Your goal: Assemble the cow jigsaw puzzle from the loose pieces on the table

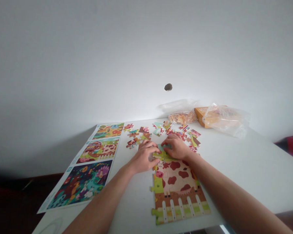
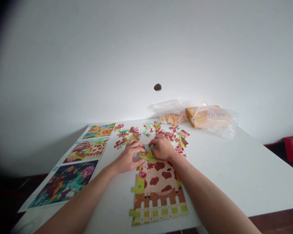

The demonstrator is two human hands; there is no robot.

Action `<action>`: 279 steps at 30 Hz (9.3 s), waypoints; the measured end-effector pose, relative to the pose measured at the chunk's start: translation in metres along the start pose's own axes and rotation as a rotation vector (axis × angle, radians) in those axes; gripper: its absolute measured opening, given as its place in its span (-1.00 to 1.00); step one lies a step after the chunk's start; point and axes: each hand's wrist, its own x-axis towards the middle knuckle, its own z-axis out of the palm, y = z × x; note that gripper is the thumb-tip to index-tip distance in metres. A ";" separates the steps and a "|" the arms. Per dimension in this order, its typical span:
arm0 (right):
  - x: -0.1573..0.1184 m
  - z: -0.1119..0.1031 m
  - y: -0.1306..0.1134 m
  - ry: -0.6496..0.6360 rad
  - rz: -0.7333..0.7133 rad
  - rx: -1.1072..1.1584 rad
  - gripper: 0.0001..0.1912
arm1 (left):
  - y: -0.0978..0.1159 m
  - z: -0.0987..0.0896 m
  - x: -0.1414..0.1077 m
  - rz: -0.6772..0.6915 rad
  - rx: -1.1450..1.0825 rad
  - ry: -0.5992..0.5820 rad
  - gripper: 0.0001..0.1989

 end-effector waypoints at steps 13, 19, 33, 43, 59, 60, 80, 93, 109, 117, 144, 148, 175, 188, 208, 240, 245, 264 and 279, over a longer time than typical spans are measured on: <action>0.001 0.001 -0.003 -0.007 0.005 0.006 -0.81 | 0.000 0.001 -0.002 -0.007 0.019 -0.012 -0.82; 0.001 0.001 -0.004 -0.014 0.006 -0.002 -0.79 | 0.000 0.003 -0.002 -0.010 0.016 -0.011 -0.82; -0.001 -0.003 -0.010 -0.024 -0.079 0.024 -0.83 | -0.008 0.000 0.000 0.002 -0.028 0.039 -0.91; -0.002 -0.003 -0.010 -0.044 -0.091 0.024 -0.82 | -0.006 -0.001 0.000 0.008 -0.025 0.024 -0.92; -0.002 -0.004 -0.009 -0.065 -0.113 0.050 -0.79 | -0.007 0.001 -0.001 -0.014 -0.009 0.007 -0.90; -0.002 -0.004 -0.009 -0.068 -0.113 0.050 -0.79 | -0.006 0.000 -0.001 -0.015 -0.004 0.002 -0.90; -0.003 -0.008 -0.014 -0.122 -0.127 0.056 -0.74 | -0.007 -0.001 -0.002 -0.003 0.021 -0.013 -0.96; -0.003 -0.011 -0.016 -0.109 -0.181 0.113 -0.76 | -0.009 0.001 -0.001 -0.107 0.061 0.070 -0.58; -0.003 -0.006 -0.011 -0.129 -0.180 0.096 -0.79 | -0.005 -0.002 -0.001 -0.070 0.087 0.000 -0.75; 0.002 -0.013 0.005 0.118 0.403 -0.266 -0.72 | -0.006 -0.002 -0.003 -0.063 0.077 -0.040 -0.68; 0.007 -0.011 0.027 0.160 0.549 -0.227 -0.62 | -0.023 0.009 0.002 -0.142 0.068 0.199 -0.78; 0.006 -0.013 0.026 0.195 0.579 -0.235 -0.64 | -0.022 0.009 0.004 -0.140 0.053 0.220 -0.79; 0.006 -0.015 0.024 0.147 0.631 -0.290 -0.69 | -0.045 0.006 0.003 -0.555 0.169 0.518 -0.63; 0.007 -0.016 0.025 0.184 0.625 -0.238 -0.70 | -0.031 0.003 0.004 -0.807 0.421 0.325 -0.68; 0.011 -0.004 0.037 0.414 0.551 -0.290 -0.69 | -0.039 0.012 0.006 -0.211 0.089 0.469 -0.85; 0.006 0.004 -0.011 0.255 0.195 0.681 -0.69 | -0.013 0.023 0.019 -0.277 -0.369 0.472 -0.80; 0.007 -0.006 0.002 0.460 0.205 0.309 -0.85 | -0.013 0.016 0.019 -0.217 -0.154 0.579 -0.84; 0.006 -0.003 0.027 0.193 0.539 -0.216 -0.57 | -0.007 0.016 0.018 -0.363 -0.747 0.522 -0.75; 0.000 -0.010 -0.011 -0.021 -0.082 0.153 -0.62 | -0.005 0.016 0.023 -0.382 -0.746 0.539 -0.72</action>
